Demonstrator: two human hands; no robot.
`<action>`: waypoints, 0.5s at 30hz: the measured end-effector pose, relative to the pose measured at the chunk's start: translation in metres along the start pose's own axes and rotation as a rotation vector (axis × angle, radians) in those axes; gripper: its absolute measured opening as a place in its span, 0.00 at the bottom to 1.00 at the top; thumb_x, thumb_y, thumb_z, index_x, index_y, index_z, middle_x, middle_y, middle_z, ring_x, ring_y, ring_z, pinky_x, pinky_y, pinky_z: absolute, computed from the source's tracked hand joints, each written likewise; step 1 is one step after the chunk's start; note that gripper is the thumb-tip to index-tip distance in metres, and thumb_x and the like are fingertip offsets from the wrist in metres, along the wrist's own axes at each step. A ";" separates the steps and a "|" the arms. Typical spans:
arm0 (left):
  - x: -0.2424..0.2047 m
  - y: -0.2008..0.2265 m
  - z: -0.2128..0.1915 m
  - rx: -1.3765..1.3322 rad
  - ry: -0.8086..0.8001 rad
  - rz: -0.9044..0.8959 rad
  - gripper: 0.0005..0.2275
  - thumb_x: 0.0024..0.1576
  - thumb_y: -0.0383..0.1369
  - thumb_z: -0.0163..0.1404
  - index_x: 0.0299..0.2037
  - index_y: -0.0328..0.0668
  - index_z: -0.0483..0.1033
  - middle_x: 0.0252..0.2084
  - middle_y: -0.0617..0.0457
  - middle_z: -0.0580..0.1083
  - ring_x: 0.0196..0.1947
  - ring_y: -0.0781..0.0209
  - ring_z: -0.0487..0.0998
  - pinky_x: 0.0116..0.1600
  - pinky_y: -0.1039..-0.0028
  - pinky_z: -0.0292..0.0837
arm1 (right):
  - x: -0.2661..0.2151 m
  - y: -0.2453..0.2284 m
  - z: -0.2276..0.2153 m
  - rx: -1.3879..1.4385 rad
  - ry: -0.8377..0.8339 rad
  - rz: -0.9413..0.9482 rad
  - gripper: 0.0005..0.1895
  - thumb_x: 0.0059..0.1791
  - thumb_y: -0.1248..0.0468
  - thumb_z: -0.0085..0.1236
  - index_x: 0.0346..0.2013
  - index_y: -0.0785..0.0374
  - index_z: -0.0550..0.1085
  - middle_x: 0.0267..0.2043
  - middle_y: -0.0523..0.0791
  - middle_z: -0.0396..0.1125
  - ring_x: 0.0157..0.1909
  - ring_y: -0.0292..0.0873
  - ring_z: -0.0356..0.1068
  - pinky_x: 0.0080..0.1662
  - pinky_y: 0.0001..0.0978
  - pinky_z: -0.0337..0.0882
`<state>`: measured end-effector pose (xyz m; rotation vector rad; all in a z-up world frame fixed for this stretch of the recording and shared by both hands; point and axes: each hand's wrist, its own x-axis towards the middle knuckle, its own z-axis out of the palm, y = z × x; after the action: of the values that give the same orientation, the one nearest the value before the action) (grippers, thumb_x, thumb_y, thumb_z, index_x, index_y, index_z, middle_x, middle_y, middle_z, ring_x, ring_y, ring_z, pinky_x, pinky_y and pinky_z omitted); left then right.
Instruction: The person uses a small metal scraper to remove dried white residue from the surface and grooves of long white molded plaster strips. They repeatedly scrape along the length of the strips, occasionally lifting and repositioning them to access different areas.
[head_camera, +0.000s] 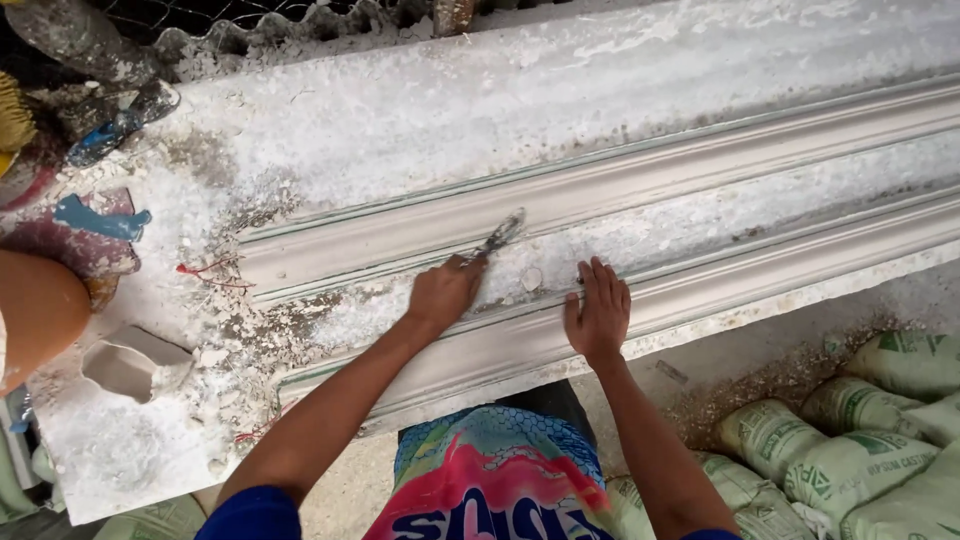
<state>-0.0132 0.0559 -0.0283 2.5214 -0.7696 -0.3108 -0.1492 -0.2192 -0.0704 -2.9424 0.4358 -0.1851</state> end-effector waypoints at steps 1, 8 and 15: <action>-0.008 -0.004 -0.014 0.001 -0.052 -0.025 0.13 0.62 0.35 0.47 0.54 0.62 0.79 0.46 0.43 0.78 0.32 0.37 0.84 0.35 0.47 0.82 | -0.001 0.001 0.001 -0.007 -0.012 -0.002 0.31 0.54 0.48 0.38 0.71 0.47 0.62 0.74 0.42 0.57 0.75 0.49 0.54 0.71 0.50 0.48; 0.026 0.033 -0.010 0.079 -0.090 -0.094 0.14 0.63 0.38 0.45 0.57 0.67 0.78 0.46 0.45 0.78 0.35 0.38 0.84 0.40 0.46 0.82 | 0.014 0.005 0.005 0.014 0.149 -0.090 0.29 0.47 0.53 0.50 0.64 0.49 0.69 0.66 0.42 0.64 0.69 0.48 0.62 0.67 0.50 0.56; 0.093 0.108 0.045 -0.012 -0.012 -0.073 0.14 0.62 0.38 0.46 0.54 0.61 0.80 0.46 0.43 0.79 0.36 0.34 0.83 0.40 0.44 0.81 | 0.015 0.031 -0.017 0.229 0.127 -0.205 0.29 0.47 0.56 0.50 0.63 0.58 0.68 0.65 0.50 0.63 0.67 0.55 0.62 0.63 0.55 0.58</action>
<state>-0.0027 -0.0933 -0.0188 2.5427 -0.6792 -0.3538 -0.1466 -0.2555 -0.0574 -2.7535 0.1176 -0.4189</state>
